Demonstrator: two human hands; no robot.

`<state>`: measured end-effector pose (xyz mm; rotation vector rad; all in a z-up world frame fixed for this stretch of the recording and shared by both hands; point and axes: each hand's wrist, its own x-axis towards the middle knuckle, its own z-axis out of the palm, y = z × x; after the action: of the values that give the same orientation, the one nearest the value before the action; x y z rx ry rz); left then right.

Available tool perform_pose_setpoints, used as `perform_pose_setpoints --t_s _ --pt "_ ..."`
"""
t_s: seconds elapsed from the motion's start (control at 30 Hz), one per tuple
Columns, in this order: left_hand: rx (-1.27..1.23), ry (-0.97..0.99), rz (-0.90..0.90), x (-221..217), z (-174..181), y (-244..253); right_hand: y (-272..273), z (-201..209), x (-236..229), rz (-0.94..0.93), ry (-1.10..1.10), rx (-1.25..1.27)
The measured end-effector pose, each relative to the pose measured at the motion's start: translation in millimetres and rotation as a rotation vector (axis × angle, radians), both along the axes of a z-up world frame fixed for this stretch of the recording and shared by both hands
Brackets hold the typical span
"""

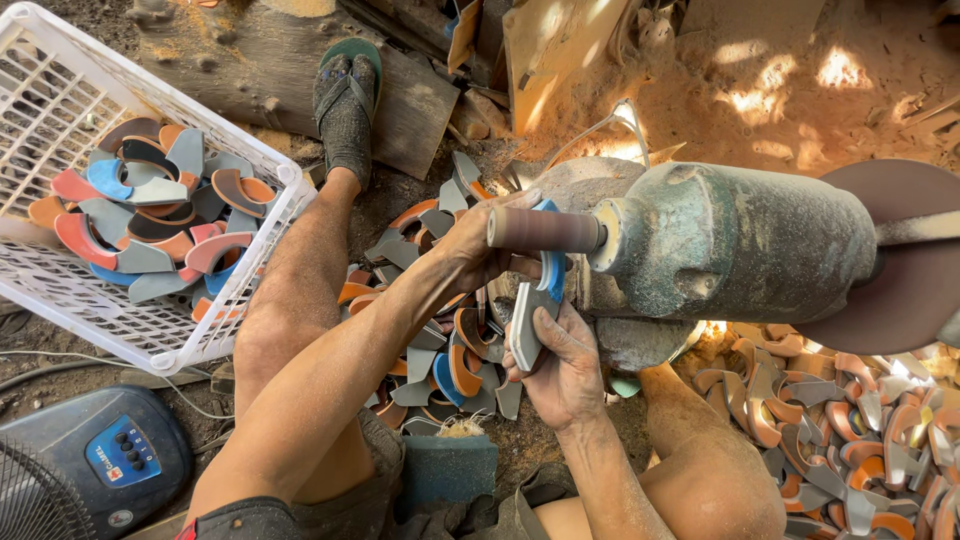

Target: The person sits on the ground and uses a bench grinder to smooth the edges of small, curved, multi-colored wooden pieces. They handle the pieces one at a time, pressing them against the rotating grinding wheel, then place them into a white basket.

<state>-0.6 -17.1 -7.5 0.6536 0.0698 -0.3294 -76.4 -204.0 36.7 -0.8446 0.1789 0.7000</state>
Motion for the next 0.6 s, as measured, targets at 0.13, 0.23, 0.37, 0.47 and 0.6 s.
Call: perform_pose_setpoints --t_s 0.13,0.23,0.37,0.47,0.6 --pt "0.082 -0.003 0.074 1 9 5 3 -4 10 -0.003 -0.026 -0.014" --pt "0.023 0.025 0.14 9 14 13 1 -8 26 -0.02 -0.022 0.05" --pt "-0.015 -0.035 0.215 11 18 24 8 -13 39 -0.05 -0.007 0.137" --pt "0.042 -0.039 0.264 11 17 27 10 -17 45 -0.045 -0.02 0.172" --pt "0.044 -0.06 0.283 13 18 27 13 -14 49 -0.052 0.005 0.19"
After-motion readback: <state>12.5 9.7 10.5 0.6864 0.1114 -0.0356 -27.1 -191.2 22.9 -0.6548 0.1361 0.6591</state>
